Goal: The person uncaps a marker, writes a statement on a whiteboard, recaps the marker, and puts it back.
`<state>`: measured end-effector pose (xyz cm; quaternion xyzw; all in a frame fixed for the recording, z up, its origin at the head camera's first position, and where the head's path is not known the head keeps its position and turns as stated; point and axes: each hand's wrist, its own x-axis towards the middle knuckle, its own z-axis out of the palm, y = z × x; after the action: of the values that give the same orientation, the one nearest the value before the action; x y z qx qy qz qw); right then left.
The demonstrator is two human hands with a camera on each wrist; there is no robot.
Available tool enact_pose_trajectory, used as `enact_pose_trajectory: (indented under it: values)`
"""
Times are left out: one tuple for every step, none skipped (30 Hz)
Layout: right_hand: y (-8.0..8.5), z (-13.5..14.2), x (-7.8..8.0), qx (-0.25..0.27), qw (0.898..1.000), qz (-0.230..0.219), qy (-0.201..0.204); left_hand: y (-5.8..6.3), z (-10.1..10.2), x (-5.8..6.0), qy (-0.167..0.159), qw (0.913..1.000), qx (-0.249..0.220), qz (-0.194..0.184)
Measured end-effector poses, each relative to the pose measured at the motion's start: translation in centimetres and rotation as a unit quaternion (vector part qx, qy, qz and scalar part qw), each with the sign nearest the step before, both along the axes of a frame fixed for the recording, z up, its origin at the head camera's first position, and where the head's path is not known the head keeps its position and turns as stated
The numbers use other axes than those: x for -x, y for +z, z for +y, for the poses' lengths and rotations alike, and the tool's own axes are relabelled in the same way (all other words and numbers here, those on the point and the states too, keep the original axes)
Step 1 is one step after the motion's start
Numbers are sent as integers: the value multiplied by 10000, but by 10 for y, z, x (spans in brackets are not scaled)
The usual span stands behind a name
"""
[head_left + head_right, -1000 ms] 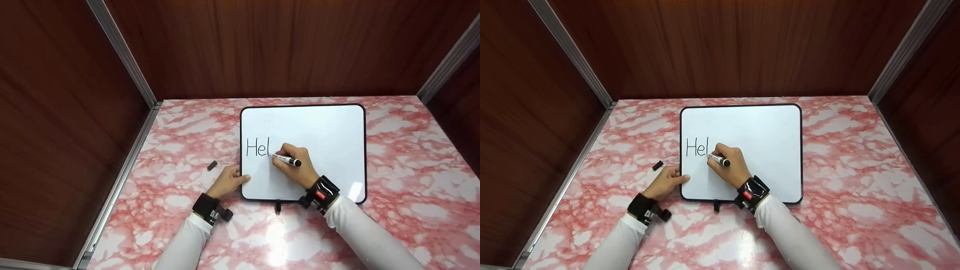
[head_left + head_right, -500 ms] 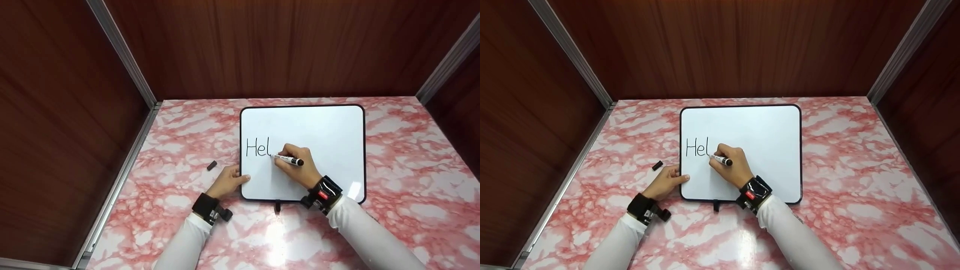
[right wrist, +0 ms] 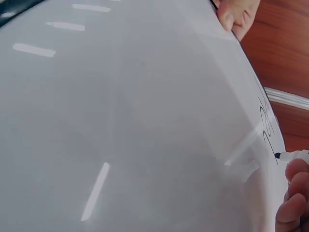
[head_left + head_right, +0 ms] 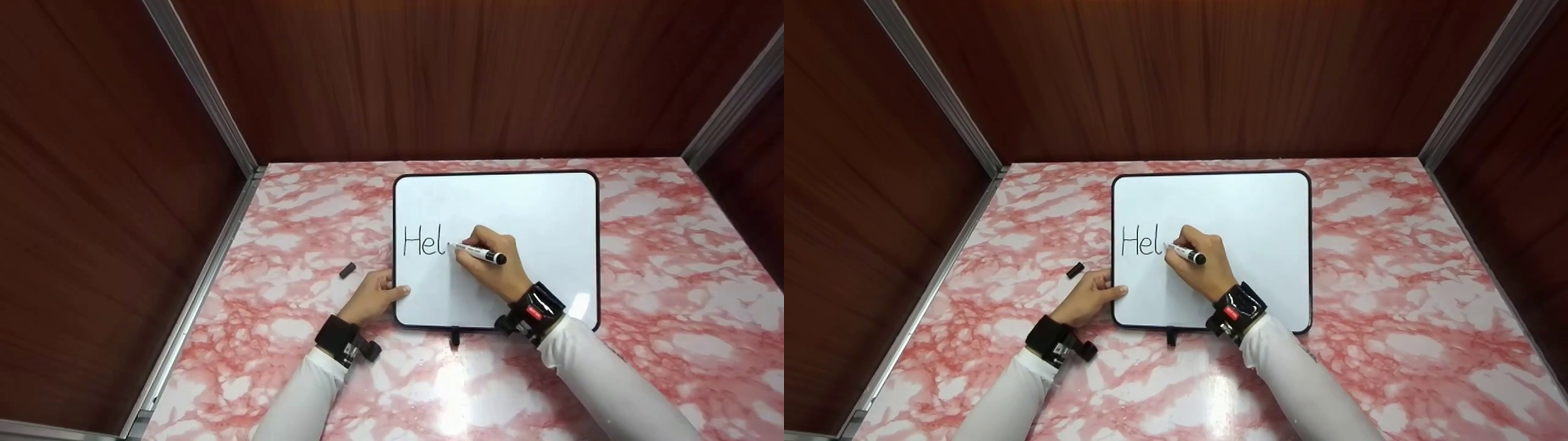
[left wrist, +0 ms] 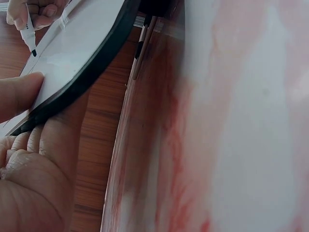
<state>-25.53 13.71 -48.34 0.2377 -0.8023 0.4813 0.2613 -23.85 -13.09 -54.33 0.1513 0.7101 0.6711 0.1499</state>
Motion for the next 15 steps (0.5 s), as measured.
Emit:
enact_pose_trajectory:
  values:
    - [2,1,1,30,10000,35,-53,0,0,0,9,10000,-6,-12]
    - [3,1,3,58,9999,63,-115,1,0,0,32,10000,-2,-26]
    - [4,2,4,89,9998,87,-177,1,1,0,51,10000,18,-40]
    - [5,2,6,107,9996,103,-220,1,1,0,69,10000,42,-44]
    - [6,3,7,115,9995,118,-255,1,1,0,78,9999,62,-38]
    - [8,3,9,113,9994,125,-291,2,1,0,90,9999,68,-55]
    - [9,3,10,121,9994,120,-311,2,1,-1,103,9999,92,-38]
    - [9,3,11,116,9993,112,-337,2,1,-1,115,9999,102,-34]
    - [10,3,12,116,9993,100,-348,2,1,-1,119,9999,113,-37]
    - [10,3,13,120,9993,82,-350,2,1,-1,122,9999,112,-44]
    - [11,3,13,115,9993,60,-351,3,1,-1,122,9998,114,-58]
    - [11,3,14,109,9993,36,-342,3,1,-1,128,9998,108,-89]
    - [12,2,14,116,9994,16,-328,3,2,-1,127,9998,97,-110]
    - [12,2,14,112,9994,-3,-323,3,2,-1,122,9998,78,-145]
    - [12,2,15,114,9994,-18,-315,2,2,-1,120,9998,74,-160]
